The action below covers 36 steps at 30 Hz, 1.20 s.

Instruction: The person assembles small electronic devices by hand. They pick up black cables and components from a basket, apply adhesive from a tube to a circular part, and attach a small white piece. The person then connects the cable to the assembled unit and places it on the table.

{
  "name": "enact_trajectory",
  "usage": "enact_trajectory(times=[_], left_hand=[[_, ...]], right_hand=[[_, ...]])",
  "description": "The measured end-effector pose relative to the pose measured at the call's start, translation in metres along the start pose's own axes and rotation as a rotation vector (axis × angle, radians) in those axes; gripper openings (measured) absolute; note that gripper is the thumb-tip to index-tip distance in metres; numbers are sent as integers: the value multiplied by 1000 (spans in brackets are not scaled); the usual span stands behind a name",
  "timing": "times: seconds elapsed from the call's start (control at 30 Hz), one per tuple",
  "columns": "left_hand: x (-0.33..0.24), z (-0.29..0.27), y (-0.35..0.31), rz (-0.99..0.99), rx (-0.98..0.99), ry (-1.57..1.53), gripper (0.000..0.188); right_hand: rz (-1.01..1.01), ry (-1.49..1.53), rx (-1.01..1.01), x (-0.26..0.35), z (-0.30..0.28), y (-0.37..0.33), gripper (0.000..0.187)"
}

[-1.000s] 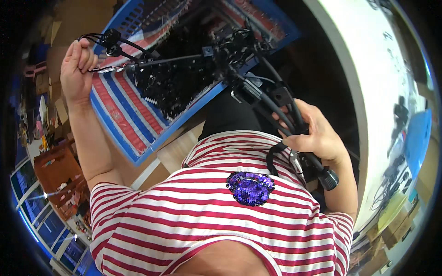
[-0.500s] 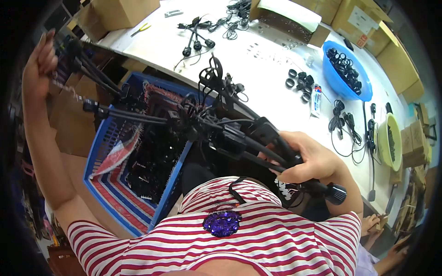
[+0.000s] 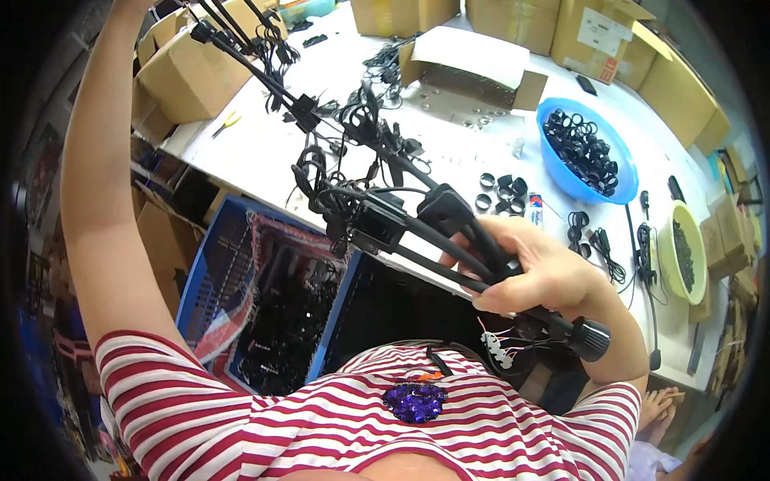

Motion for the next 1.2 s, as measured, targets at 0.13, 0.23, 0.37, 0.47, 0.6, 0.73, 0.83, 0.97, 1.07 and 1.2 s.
enact_trajectory(times=[0.13,0.23,0.37,0.47,0.6,0.73,0.83,0.97,1.07,1.2], left_hand=[[54,-10,-2,-97,345,-93,18],[136,6,-90,-745,176,31,25],[228,-48,-193,-1056,533,228,27],[239,-59,-237,-1074,536,205,31],[242,-78,-245,-995,476,120,30],[261,-89,-251,-965,452,151,26],[285,-99,-258,-956,419,190,24],[296,-109,-266,-975,339,269,23],[303,-117,-271,-966,356,296,23],[289,-115,-281,-953,355,302,24]], right_hand=[[5,90,12,-23,-6,9,51],[82,103,-47,-31,-2,14,49],[127,4,-5,-26,8,23,47],[85,-97,-74,-20,11,28,49],[8,-169,-128,-7,9,38,46],[-104,-230,-165,10,3,49,51],[-134,-332,-180,28,3,58,56],[-176,-307,-112,47,8,67,56],[-150,-275,-15,62,13,72,54],[-263,-272,41,74,21,82,50]])
Point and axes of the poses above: each hand's wrist, its own y-axis towards the middle knuckle, its own z-axis out of the palm, x = y × z, the point moved 2 cm from there along y, towards the middle knuckle, and after that the axes turned 14 degrees about y, right-handed, at the moved point
